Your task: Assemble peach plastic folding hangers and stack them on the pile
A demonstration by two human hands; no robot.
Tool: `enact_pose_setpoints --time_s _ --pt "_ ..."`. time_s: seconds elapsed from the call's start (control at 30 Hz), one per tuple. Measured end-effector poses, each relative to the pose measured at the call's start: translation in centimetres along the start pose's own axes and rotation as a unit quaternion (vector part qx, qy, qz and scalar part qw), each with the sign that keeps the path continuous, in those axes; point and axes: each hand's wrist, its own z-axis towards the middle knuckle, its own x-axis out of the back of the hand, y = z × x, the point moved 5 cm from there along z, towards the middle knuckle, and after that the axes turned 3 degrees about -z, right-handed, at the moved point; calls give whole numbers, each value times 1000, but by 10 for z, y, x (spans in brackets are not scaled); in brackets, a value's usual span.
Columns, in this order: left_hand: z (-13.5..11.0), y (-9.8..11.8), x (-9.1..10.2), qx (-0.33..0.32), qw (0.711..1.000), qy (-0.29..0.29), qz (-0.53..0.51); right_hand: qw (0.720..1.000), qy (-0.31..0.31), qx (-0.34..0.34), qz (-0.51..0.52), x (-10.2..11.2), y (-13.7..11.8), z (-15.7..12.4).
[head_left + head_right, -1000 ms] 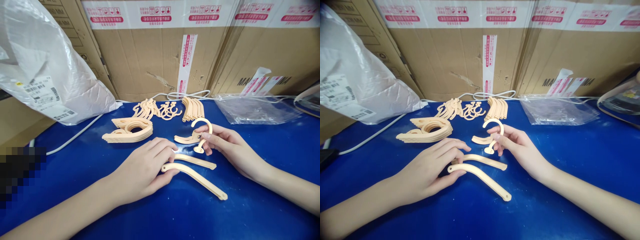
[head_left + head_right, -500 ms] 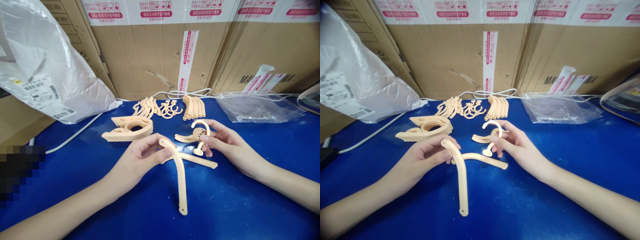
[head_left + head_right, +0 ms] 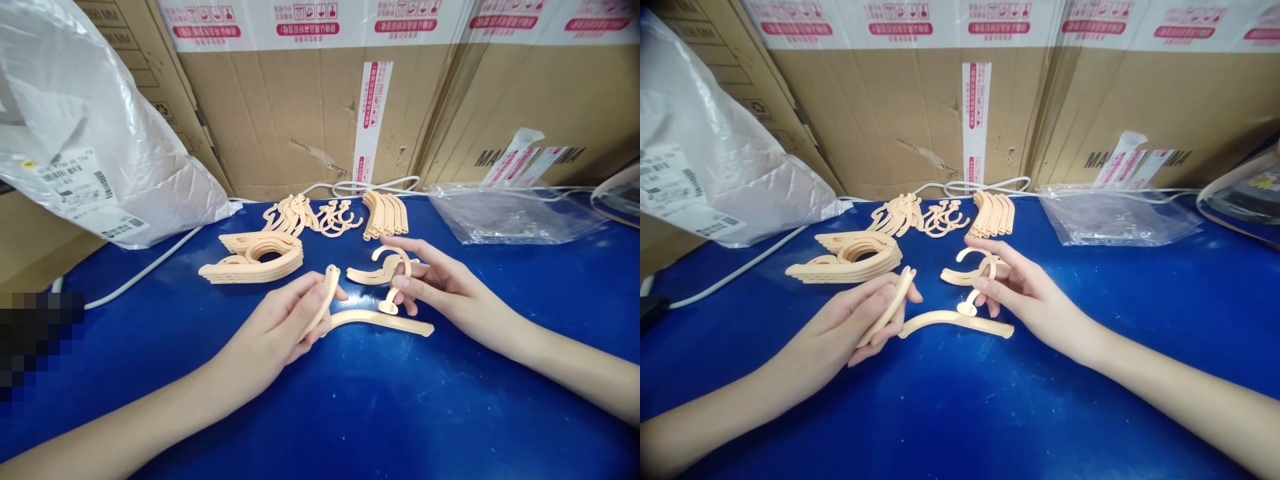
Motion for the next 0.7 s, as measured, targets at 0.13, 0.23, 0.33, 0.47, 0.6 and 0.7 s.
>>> enact_pose_setpoints --time_s 0.13,0.23,0.33,0.47,0.6,0.7 --pt "-10 15 0 -188 934 10 303 997 -21 -6 -69 0 -3 0" --pt "-12 16 0 -220 898 9 382 996 -28 -9 -88 0 -3 0" --pt "-7 13 2 -182 902 4 392 997 -30 -12 -75 -1 -3 0" --pt "-3 10 4 -165 904 1 395 998 -27 -8 -47 -2 -3 1" --pt "-4 14 2 -199 903 -9 381 999 -23 -26 -7 -2 0 2" --pt "-7 17 0 -229 896 -8 380 999 -23 -32 26 -2 0 2"
